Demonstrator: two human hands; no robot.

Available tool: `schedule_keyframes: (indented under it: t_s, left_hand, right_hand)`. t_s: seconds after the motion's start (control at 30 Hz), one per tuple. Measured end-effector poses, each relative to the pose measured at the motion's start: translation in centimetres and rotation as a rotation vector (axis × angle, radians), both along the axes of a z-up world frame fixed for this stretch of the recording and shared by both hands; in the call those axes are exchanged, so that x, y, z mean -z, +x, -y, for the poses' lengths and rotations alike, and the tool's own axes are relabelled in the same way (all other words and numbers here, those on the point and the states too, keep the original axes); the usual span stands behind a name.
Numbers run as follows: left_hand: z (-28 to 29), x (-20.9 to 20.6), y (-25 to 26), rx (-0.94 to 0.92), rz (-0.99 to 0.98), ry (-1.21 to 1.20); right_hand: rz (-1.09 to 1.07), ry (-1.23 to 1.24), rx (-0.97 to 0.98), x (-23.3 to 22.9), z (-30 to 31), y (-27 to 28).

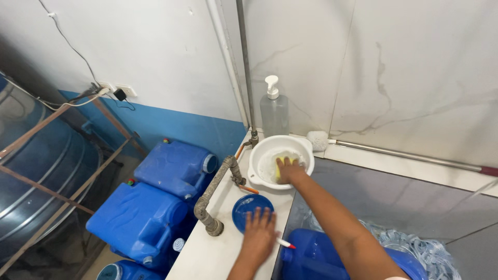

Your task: The person cleans a large blue plastic container by cutting off the plastic seal with scissors, scrubbing the lid and container with a toothbrush and sponge, and rinsing it under running water. The person then places the cleaned container on the floor next to other containers.

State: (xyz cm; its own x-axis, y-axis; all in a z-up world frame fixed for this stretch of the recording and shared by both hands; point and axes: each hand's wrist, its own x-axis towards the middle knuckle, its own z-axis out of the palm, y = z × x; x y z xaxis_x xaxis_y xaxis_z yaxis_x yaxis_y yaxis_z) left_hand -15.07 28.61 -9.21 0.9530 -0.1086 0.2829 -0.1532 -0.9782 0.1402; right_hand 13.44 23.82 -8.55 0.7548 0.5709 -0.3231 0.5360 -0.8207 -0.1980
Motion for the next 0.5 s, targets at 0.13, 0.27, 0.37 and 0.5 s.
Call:
schedule_keyframes:
  t_s: [0.13,0.27,0.37,0.5]
  left_hand:
    - [3.1,0.6,-0.7,0.355,-0.153,-0.214]
    - [0.8,0.6,0.2,0.426,-0.158,-0.185]
    - [-0.7,0.1,0.4,0.402,-0.007,-0.152]
    - [2.4,-1.5,0.7,0.387,0.082,-0.153]
  right_hand:
    - [0.023,0.237,-0.051,-0.4,1.0,0.7]
    - [-0.420,0.847,0.225,-4.4,9.3,2.0]
    - [-0.685,1.158,0.459,-7.8,22.5,1.3]
    - [-0.736,1.315,0.937,-9.3,38.5,-1.4]
